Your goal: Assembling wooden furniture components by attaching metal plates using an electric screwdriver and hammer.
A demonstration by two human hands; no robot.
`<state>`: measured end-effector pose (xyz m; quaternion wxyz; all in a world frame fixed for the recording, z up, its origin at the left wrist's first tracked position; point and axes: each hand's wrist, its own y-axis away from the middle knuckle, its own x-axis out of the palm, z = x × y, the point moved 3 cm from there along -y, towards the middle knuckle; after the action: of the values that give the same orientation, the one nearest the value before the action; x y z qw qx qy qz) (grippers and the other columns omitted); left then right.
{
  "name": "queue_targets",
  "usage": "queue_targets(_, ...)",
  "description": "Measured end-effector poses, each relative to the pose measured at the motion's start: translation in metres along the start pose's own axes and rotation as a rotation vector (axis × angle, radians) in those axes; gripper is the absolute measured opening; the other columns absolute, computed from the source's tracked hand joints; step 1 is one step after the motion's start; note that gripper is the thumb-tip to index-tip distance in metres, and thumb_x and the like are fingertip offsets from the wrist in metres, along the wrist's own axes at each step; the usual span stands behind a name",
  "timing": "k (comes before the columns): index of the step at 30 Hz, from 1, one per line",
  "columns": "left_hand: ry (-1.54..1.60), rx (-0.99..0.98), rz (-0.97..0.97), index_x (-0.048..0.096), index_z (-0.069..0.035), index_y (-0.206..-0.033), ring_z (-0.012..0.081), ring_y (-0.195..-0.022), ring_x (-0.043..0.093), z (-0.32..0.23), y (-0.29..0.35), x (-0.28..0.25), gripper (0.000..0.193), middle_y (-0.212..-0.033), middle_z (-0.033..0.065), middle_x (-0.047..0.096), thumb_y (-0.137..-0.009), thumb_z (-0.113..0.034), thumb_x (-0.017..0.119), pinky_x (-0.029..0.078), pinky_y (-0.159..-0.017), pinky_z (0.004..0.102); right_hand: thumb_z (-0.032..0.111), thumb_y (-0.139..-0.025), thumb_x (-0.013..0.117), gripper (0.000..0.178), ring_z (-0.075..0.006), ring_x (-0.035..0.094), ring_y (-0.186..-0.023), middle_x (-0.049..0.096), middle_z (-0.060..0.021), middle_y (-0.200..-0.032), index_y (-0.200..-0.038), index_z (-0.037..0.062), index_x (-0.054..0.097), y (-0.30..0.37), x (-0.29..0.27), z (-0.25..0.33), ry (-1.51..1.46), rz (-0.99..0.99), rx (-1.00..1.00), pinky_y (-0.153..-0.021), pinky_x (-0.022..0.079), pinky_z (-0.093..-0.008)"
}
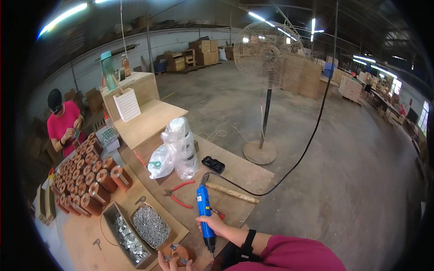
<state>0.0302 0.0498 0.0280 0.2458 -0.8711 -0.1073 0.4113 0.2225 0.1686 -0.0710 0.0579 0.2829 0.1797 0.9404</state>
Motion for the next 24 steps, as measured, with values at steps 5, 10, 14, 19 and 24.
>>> queue_targets(5,0.012,-0.013,0.003,0.057,-0.005,-0.093,0.0369,-0.112,0.043,0.004,0.001,-0.004,0.037,-0.128,0.0226,0.035,-0.062,-0.013,0.076,0.042,-0.087,0.0389,0.014,-0.072,0.064,0.023,-0.0169,0.056,-0.055,0.054,-0.0071,-0.067,-0.086,0.0058,0.048,-0.003,0.005,-0.003,-0.008,0.033,0.018,-0.050,0.048,-0.0305)
queue_targets(10,0.016,0.092,-0.063,0.055,-0.004,-0.098,0.0413,-0.113,0.039,-0.001,-0.003,-0.008,0.043,-0.127,0.0239,0.036,-0.062,-0.012,0.076,0.039,-0.090,0.0439,0.015,-0.071,0.064,0.023,-0.0166,0.055,-0.054,0.053,-0.0065,-0.066,-0.085,0.0063,0.047,-0.003,0.004,-0.004,-0.007,0.003,0.011,-0.049,0.048,-0.0298)
queue_targets(14,-0.042,0.253,0.000,0.056,-0.004,-0.100,0.0410,-0.114,0.038,0.000,-0.003,-0.010,0.043,-0.124,0.0242,0.038,-0.062,-0.011,0.076,0.037,-0.091,0.0467,0.015,-0.073,0.063,0.017,-0.0155,0.054,-0.052,0.053,-0.0057,-0.064,-0.080,0.0061,0.050,-0.008,0.002,-0.007,0.026,-0.014,0.014,-0.047,0.047,-0.0292)
queue_targets(19,0.099,0.258,-0.009,0.056,-0.004,-0.100,0.0396,-0.113,0.041,0.006,0.003,-0.003,0.039,-0.124,0.0246,0.039,-0.065,-0.005,0.073,0.042,-0.089,0.0452,0.018,-0.069,0.065,0.018,-0.0151,0.053,-0.048,0.052,-0.0046,-0.059,-0.069,0.0063,0.051,-0.010,0.010,-0.008,0.022,0.010,-0.042,-0.044,0.045,-0.0285)
queue_targets(24,0.064,0.286,-0.006,0.057,-0.004,-0.099,0.0398,-0.112,0.041,0.003,0.001,-0.003,0.037,-0.123,0.0247,0.040,-0.065,-0.003,0.073,0.042,-0.089,0.0448,0.019,-0.069,0.064,0.019,-0.0147,0.053,-0.047,0.052,-0.0042,-0.057,-0.066,0.0065,0.051,-0.008,0.006,-0.003,0.025,-0.030,-0.043,-0.043,0.045,-0.0285)
